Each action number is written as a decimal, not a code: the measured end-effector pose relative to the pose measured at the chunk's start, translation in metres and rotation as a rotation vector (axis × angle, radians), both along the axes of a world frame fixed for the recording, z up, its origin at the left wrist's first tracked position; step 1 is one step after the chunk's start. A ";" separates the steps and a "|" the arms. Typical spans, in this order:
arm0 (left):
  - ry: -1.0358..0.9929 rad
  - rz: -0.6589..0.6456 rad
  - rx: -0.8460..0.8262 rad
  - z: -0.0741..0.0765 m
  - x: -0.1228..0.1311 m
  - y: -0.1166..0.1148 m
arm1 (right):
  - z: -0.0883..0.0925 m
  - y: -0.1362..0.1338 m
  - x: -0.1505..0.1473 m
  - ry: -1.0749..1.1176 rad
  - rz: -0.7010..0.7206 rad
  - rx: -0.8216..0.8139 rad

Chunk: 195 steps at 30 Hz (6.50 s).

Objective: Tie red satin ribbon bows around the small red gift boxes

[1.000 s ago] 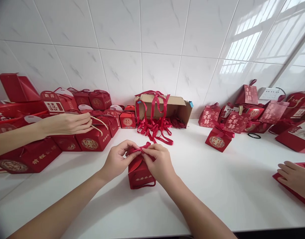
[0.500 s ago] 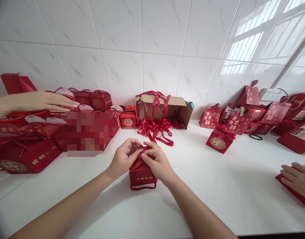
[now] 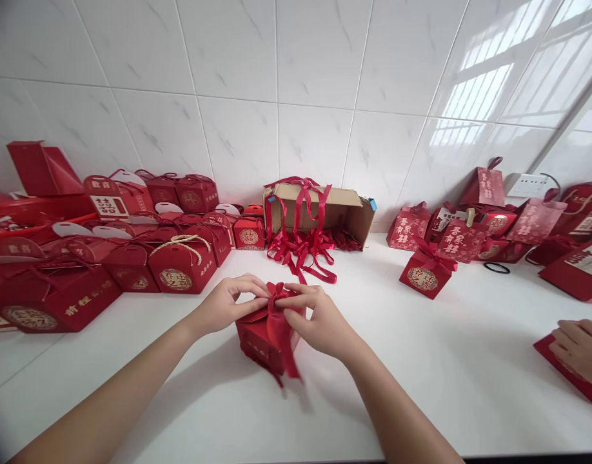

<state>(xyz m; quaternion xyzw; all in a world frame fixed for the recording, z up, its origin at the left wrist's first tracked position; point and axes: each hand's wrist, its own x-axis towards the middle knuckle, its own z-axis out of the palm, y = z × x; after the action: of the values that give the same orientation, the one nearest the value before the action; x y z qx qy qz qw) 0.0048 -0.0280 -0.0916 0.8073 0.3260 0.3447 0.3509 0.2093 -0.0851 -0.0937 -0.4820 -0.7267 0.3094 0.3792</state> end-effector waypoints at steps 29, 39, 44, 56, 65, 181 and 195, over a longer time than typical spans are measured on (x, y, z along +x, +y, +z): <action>0.077 -0.074 -0.102 0.014 -0.001 -0.024 | -0.013 0.004 0.012 -0.190 0.229 0.563; 0.064 0.281 0.001 0.005 0.019 -0.046 | -0.009 0.006 0.017 -0.183 0.185 0.560; 0.072 0.248 -0.020 0.011 0.014 -0.046 | -0.009 0.005 0.015 -0.240 0.182 0.624; 0.291 -0.044 -0.155 0.025 -0.008 -0.029 | -0.009 0.005 0.016 -0.318 0.249 0.641; 0.219 -0.083 -0.326 0.026 -0.015 -0.022 | -0.011 0.007 0.016 -0.313 0.261 0.615; -0.108 0.012 -0.300 0.015 0.004 -0.031 | -0.009 0.016 0.023 -0.093 0.143 0.776; 0.059 0.125 -0.097 0.010 0.017 -0.033 | -0.011 0.013 0.019 -0.027 0.129 0.752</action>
<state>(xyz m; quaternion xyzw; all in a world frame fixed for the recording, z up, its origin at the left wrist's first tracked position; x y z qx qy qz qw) 0.0214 -0.0607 -0.0820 0.7771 0.4024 0.3257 0.3578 0.2288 -0.0722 -0.1051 -0.2666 -0.8234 0.0381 0.4995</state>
